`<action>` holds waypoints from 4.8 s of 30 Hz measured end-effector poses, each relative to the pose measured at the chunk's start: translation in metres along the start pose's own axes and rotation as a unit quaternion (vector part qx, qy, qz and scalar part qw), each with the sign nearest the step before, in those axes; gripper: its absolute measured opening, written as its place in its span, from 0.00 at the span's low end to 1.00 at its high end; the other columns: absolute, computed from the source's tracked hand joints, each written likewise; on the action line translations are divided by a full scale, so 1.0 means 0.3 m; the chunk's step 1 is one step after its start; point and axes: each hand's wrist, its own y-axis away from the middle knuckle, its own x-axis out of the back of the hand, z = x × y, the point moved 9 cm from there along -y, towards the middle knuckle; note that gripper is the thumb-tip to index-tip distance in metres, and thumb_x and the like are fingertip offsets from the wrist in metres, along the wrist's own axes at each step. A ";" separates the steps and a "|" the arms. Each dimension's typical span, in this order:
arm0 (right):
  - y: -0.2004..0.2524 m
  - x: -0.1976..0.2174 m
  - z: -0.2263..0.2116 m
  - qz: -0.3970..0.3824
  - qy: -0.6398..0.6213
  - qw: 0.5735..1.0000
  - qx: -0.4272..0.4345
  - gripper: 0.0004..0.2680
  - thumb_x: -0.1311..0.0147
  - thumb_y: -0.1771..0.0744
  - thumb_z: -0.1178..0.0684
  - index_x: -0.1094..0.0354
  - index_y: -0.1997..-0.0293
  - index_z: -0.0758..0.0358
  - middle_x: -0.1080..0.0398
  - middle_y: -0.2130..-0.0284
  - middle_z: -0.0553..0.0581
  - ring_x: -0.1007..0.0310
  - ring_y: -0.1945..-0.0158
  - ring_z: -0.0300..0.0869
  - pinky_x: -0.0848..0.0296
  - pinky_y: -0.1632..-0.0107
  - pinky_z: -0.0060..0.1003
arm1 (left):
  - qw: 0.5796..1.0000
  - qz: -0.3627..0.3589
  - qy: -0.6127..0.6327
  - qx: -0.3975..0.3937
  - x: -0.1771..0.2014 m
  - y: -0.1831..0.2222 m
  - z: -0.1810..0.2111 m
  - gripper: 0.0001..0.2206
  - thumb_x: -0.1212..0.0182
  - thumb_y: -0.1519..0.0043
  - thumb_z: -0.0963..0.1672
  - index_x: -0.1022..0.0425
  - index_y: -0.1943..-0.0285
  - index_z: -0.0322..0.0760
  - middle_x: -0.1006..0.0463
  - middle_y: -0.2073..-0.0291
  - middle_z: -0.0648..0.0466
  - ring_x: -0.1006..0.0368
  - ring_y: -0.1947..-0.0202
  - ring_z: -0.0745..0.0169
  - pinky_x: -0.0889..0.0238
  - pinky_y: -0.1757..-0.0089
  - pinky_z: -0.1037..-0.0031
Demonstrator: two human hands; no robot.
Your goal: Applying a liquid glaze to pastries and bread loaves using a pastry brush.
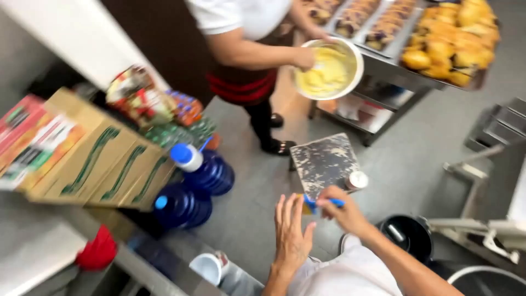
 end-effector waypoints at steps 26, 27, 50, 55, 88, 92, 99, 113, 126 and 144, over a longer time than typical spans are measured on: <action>-0.739 1.834 0.133 0.126 0.108 0.976 -0.144 0.11 0.57 0.37 0.51 0.32 0.65 0.68 0.38 0.82 0.58 0.43 0.82 0.40 0.41 0.75 0.30 | 0.567 0.337 0.646 0.384 -1.049 -1.109 -0.720 0.24 0.49 0.54 0.38 0.40 0.46 0.40 0.34 0.52 0.51 0.38 0.52 0.56 0.43 0.57 0.63; -0.738 1.910 0.130 0.135 0.003 0.982 -0.131 0.14 0.63 0.35 0.51 0.35 0.62 0.76 0.35 0.78 0.62 0.41 0.80 0.44 0.40 0.74 0.32 | 0.570 0.360 0.634 0.379 -1.087 -1.093 -0.745 0.24 0.49 0.55 0.35 0.38 0.47 0.38 0.32 0.54 0.49 0.37 0.54 0.55 0.41 0.58 0.62; -1.226 2.627 -0.164 0.342 0.036 0.930 0.130 0.08 0.56 0.30 0.51 0.40 0.64 0.65 0.35 0.70 0.56 0.37 0.77 0.35 0.35 0.74 0.24 | 0.546 0.427 0.558 0.456 -1.195 -1.100 -0.049 0.29 0.56 0.57 0.37 0.48 0.41 0.42 0.39 0.50 0.48 0.43 0.53 0.50 0.45 0.58 0.65; -1.269 2.638 -0.277 0.322 0.140 0.911 0.216 0.14 0.58 0.28 0.45 0.40 0.58 0.69 0.38 0.69 0.60 0.38 0.68 0.41 0.38 0.69 0.30 | 0.583 0.368 0.568 0.448 -1.117 -1.384 -0.061 0.31 0.57 0.56 0.36 0.52 0.39 0.44 0.43 0.50 0.49 0.45 0.51 0.53 0.46 0.55 0.64; -2.001 1.879 -0.424 0.380 0.274 0.881 -0.055 0.06 0.51 0.37 0.59 0.35 0.59 0.66 0.33 0.68 0.58 0.35 0.67 0.39 0.35 0.62 0.28 | 0.698 -0.048 0.645 0.308 -1.104 -2.697 -0.680 0.21 0.45 0.58 0.37 0.35 0.53 0.31 0.29 0.62 0.50 0.33 0.60 0.56 0.40 0.58 0.67; -2.249 1.630 -0.507 0.171 0.496 0.849 0.070 0.06 0.49 0.40 0.52 0.32 0.64 0.53 0.37 0.81 0.49 0.35 0.76 0.40 0.38 0.70 0.32 | 0.714 -0.037 0.634 0.293 -1.133 -2.596 -0.609 0.23 0.43 0.58 0.37 0.38 0.50 0.32 0.30 0.60 0.49 0.35 0.58 0.58 0.40 0.56 0.67; -2.302 1.253 -0.631 -0.081 0.555 0.781 0.273 0.15 0.55 0.39 0.52 0.48 0.48 0.53 0.41 0.59 0.58 0.39 0.56 0.53 0.32 0.70 0.46 | 0.769 -0.005 0.589 0.250 -1.132 -2.436 -0.412 0.27 0.44 0.57 0.39 0.43 0.45 0.32 0.35 0.55 0.48 0.40 0.52 0.57 0.47 0.50 0.63; -1.934 1.557 -0.485 -0.065 0.885 0.399 0.231 0.03 0.51 0.41 0.61 0.40 0.70 0.59 0.39 0.80 0.49 0.42 0.77 0.38 0.46 0.75 0.31 | 0.806 0.012 0.526 0.272 -1.082 -2.346 -0.297 0.30 0.57 0.50 0.53 0.50 0.40 0.36 0.41 0.46 0.49 0.45 0.45 0.56 0.48 0.49 0.70; -1.835 1.711 -0.550 0.003 0.937 0.269 0.224 0.01 0.54 0.38 0.59 0.41 0.69 0.60 0.40 0.81 0.50 0.42 0.77 0.38 0.44 0.68 0.31 | 0.875 -0.220 0.399 0.165 -1.061 -2.563 -0.122 0.34 0.63 0.53 0.58 0.51 0.40 0.39 0.42 0.45 0.47 0.46 0.44 0.52 0.51 0.48 0.66; -1.770 1.956 -0.375 -0.050 0.916 0.359 0.168 0.17 0.59 0.39 0.54 0.52 0.44 0.61 0.39 0.71 0.48 0.41 0.74 0.34 0.38 0.75 0.26 | 0.785 -0.068 0.576 0.218 -1.108 -2.555 -0.164 0.28 0.55 0.50 0.53 0.45 0.43 0.35 0.34 0.52 0.46 0.37 0.52 0.52 0.38 0.57 0.66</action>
